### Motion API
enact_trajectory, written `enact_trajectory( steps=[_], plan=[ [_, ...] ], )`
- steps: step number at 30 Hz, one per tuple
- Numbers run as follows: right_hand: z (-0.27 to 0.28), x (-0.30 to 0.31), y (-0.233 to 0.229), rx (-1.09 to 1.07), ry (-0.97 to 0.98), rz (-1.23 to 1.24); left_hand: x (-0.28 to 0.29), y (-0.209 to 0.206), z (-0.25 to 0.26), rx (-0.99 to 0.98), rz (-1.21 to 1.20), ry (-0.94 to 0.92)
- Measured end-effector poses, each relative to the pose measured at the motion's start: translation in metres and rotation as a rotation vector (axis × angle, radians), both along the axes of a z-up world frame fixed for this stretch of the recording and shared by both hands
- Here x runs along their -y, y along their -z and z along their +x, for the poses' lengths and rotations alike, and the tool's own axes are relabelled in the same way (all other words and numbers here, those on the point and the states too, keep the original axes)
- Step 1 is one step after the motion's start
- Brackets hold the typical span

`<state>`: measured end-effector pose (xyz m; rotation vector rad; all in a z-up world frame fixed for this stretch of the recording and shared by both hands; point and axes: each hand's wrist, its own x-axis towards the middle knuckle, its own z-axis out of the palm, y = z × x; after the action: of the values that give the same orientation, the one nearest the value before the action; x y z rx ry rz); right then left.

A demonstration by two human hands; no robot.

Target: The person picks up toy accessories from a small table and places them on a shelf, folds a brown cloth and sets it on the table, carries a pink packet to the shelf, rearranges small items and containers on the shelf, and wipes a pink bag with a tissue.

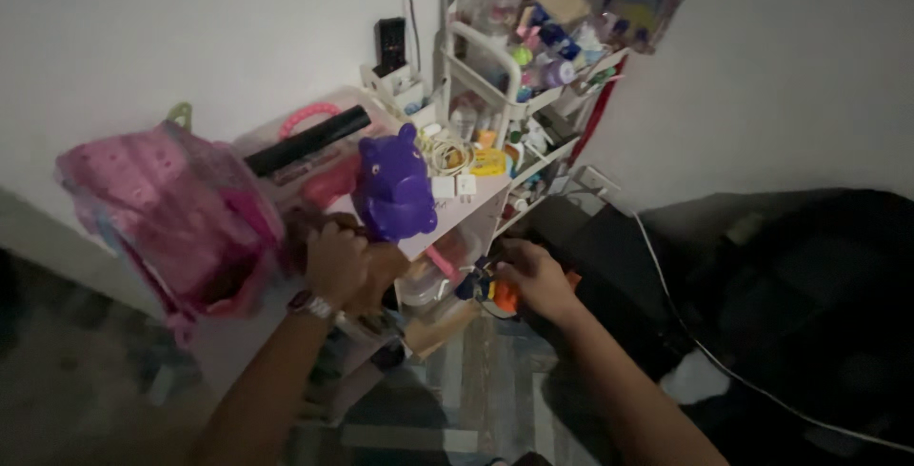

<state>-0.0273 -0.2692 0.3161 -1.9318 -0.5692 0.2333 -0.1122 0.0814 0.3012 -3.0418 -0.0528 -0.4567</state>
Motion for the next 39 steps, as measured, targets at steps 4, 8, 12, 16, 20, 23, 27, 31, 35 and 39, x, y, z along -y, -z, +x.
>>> enact_trajectory(
  steps=[4, 8, 12, 16, 20, 23, 27, 31, 35, 39],
  plan=[
    [-0.015, -0.001, -0.022, -0.097, 0.166, -0.126, -0.009, -0.047, -0.004, 0.237, -0.271, 0.283],
    [-0.043, -0.013, -0.041, -0.07, 0.263, -0.063, 0.0, -0.086, 0.0, 0.256, -0.467, 0.451],
    [-0.077, -0.034, -0.059, -0.267, 0.34, 0.184, 0.023, -0.116, 0.005, 0.272, -0.608, 0.624],
    [-0.121, -0.049, -0.08, -0.239, 0.418, 0.338, 0.049, -0.138, -0.003, 0.198, -0.667, 0.777],
    [-0.164, -0.046, -0.111, -0.145, 0.508, 0.353, 0.079, -0.157, -0.02, 0.217, -0.711, 0.966],
    [-0.194, -0.037, -0.132, -0.089, 0.557, 0.368, 0.103, -0.169, -0.033, 0.121, -0.711, 1.041],
    [-0.233, -0.011, -0.144, -0.063, 0.715, 0.261, 0.138, -0.171, -0.048, -0.074, -0.677, 1.027],
    [-0.265, 0.024, -0.142, -0.107, 0.714, 0.419, 0.176, -0.164, -0.063, -0.038, -0.816, 1.238],
    [-0.303, 0.059, -0.135, -0.147, 0.743, 0.651, 0.217, -0.16, -0.086, -0.215, -0.938, 1.395],
    [-0.36, 0.098, -0.145, -0.171, 0.8, 0.868, 0.267, -0.171, -0.121, -0.539, -1.074, 1.477]
  ],
)
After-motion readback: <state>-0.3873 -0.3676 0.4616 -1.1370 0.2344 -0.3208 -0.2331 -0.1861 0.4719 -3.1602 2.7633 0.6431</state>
